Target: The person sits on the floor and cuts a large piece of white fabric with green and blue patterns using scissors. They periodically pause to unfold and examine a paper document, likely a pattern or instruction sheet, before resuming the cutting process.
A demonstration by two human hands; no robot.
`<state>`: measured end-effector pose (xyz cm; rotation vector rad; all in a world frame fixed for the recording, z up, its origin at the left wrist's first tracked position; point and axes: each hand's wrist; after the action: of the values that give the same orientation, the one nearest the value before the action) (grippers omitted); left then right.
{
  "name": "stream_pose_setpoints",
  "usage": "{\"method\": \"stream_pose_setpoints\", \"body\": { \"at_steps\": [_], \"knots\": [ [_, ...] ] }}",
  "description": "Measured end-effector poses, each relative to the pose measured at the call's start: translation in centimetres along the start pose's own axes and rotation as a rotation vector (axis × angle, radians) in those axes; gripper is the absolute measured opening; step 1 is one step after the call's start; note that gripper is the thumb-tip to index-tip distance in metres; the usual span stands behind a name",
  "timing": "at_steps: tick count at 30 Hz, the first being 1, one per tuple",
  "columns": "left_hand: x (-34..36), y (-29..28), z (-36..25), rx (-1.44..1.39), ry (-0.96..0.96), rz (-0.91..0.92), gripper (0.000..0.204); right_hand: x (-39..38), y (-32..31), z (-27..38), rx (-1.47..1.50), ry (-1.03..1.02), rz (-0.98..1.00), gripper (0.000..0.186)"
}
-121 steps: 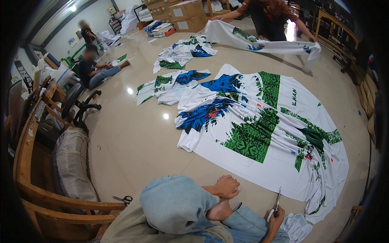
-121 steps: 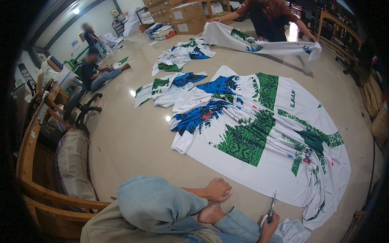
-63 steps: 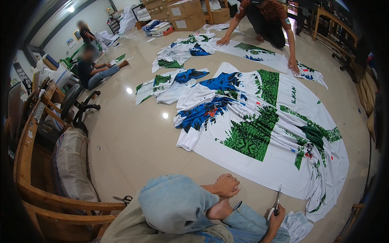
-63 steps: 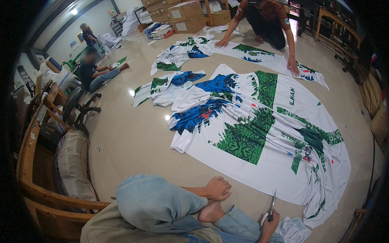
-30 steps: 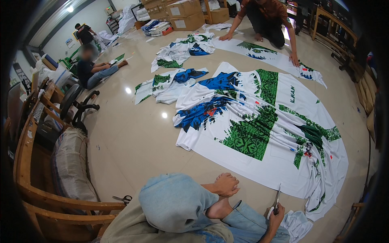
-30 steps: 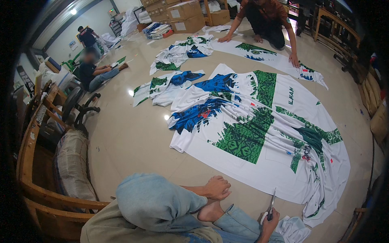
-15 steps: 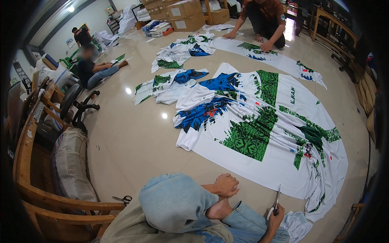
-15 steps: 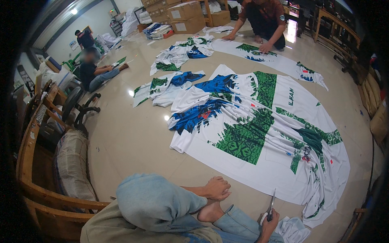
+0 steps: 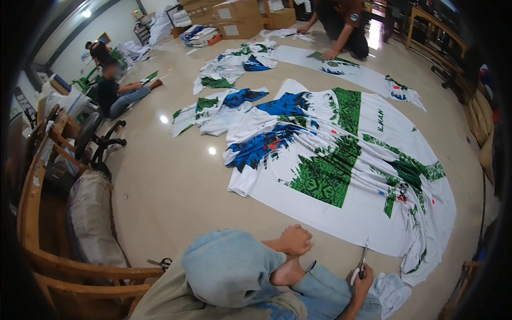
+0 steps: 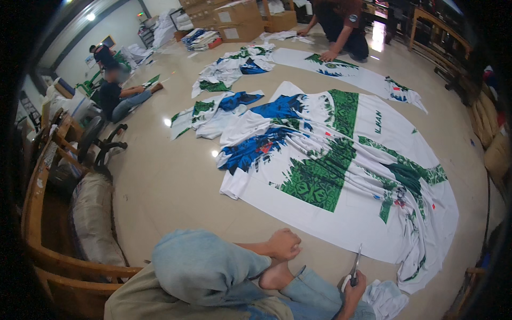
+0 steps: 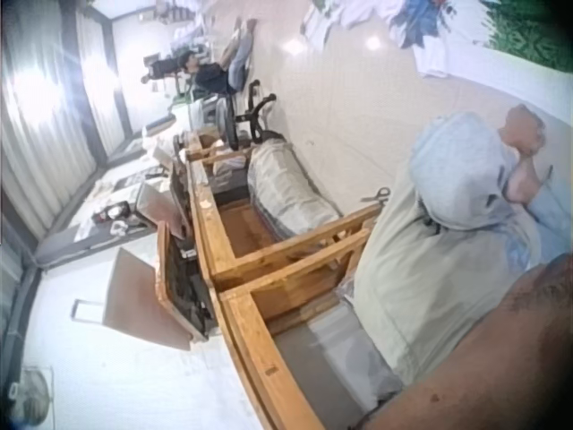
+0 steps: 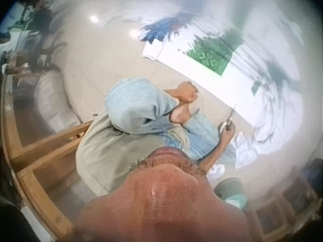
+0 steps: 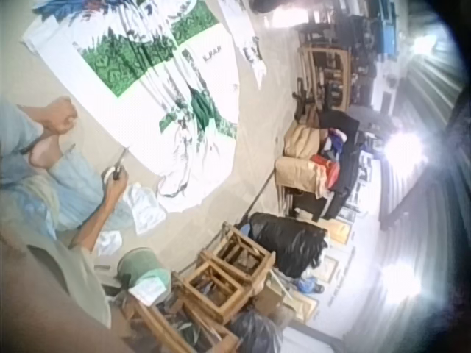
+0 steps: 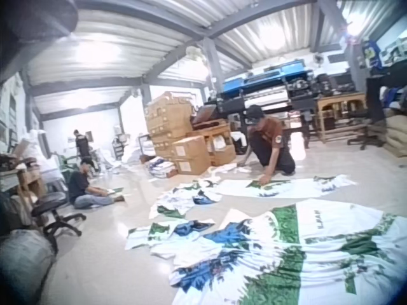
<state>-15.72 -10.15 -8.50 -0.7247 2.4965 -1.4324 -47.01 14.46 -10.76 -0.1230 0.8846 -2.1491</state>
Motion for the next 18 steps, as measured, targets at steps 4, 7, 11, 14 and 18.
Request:
{"method": "stream_pose_setpoints", "body": {
  "at_steps": [4, 7, 11, 14, 18],
  "knots": [
    [0.0, 0.7, 1.3, 0.034, -0.036, 0.09, 0.042, -0.6, 0.5, 2.0, 0.318, 0.174, 0.086, 0.052],
    [0.3, 0.3, 0.4, -0.021, 0.02, -0.056, 0.035, -2.4, -0.4, 5.4, 0.458, 0.272, 0.183, 0.056],
    [0.8, -0.6, -0.1, -0.007, -0.001, 0.032, 0.033, -4.8, 1.6, 6.7, 0.87, 0.421, 0.323, 0.059],
    [1.7, -0.7, -0.3, 0.006, 0.055, 0.105, 0.034, -7.9, 4.0, 9.5, 1.273, 0.46, 0.365, 0.064],
    [-0.1, -0.9, -0.2, 0.024, 0.052, 0.018, 0.035, -9.4, 6.2, 10.9, 1.327, 0.557, 0.513, 0.065]
  ]
}}
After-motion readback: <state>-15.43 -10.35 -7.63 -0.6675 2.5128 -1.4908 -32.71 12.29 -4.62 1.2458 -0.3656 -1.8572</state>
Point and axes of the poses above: each hand's wrist, its own x-axis towards the middle knuckle, its own y-axis out of the palm, z = x × y, and after that the axes turned 10 degrees about y, right-handed
